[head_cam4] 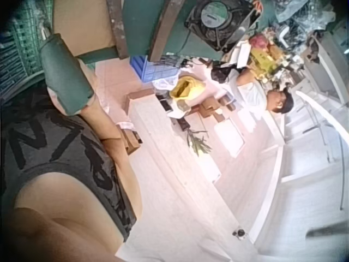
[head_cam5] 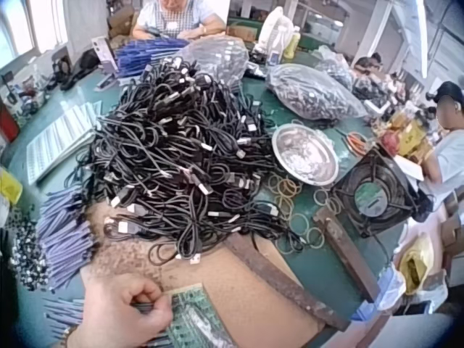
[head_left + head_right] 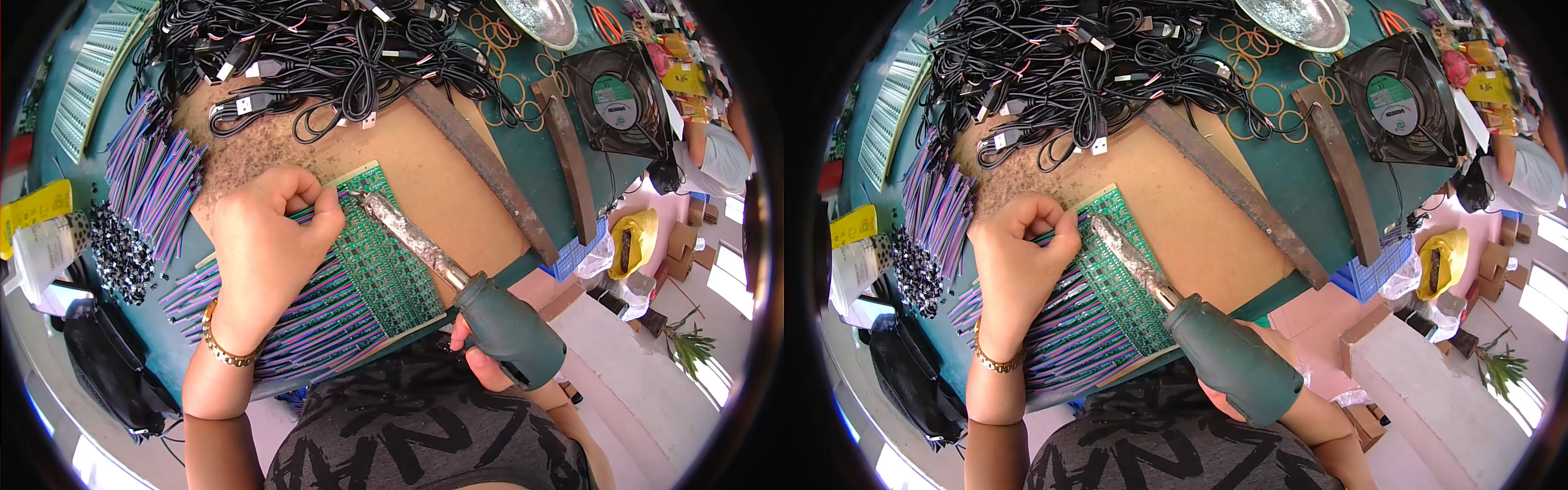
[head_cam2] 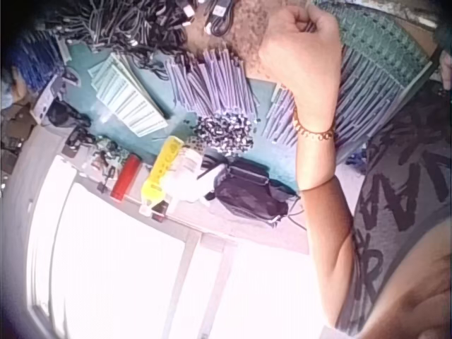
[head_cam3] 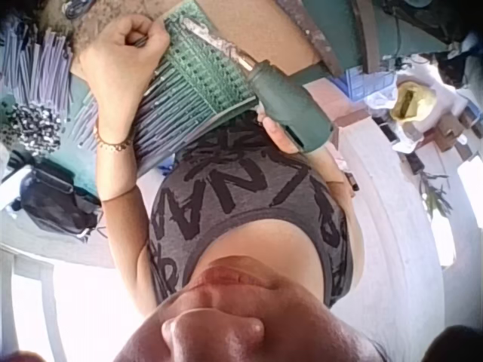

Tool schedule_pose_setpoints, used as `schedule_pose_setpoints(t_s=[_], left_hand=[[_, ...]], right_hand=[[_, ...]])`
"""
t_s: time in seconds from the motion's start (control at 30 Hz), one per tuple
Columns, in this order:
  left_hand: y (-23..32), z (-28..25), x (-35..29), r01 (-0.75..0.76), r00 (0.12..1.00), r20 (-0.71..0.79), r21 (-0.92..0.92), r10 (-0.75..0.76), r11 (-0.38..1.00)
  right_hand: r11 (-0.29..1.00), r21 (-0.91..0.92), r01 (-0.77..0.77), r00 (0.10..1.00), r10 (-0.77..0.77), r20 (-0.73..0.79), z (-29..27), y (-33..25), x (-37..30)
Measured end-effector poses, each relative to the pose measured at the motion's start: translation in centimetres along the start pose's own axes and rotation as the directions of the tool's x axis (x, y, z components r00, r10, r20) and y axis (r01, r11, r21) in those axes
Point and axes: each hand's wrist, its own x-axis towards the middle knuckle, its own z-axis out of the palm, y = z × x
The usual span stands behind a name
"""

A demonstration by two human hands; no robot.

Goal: The person aligns ribbon cable wires onto a circuit board by hand and solders them in place using a soldering tool.

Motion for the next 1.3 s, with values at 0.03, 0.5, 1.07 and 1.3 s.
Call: schedule_pose_setpoints(t_s=[0.03, 0.5, 1.07, 1.3], left_hand=[[0.0, 0.0, 0.0, 0.008, 1.000, 0.002, -0.002, -0.008, 1.000], [0.0, -0.1, -0.1, 0.005, 1.000, -0.001, 0.013, -0.005, 1.000], [1.8, -8.2, 0.9, 0.327, 0.920, -0.258, 0.086, -0.296, 0.941], [1.6, -2.4, -1.8, -0.142, 0.990, 0.024, 0.082, 0.140, 0.987]], right_hand=[[0.997, 0.069, -0.021, 1.000, 0.022, -0.008, 0.1, 0.0, 0.0], [0.835, 0.548, 0.046, 0.997, -0.007, -0.073, 0.2, 1.0, -0.5], [0.820, 0.571, 0.039, 0.994, 0.025, -0.104, 0.1, 2.1, -0.6], [0.880, 0.473, 0.042, 0.999, -0.026, -0.040, -0.8, 1.4, -0.3]])
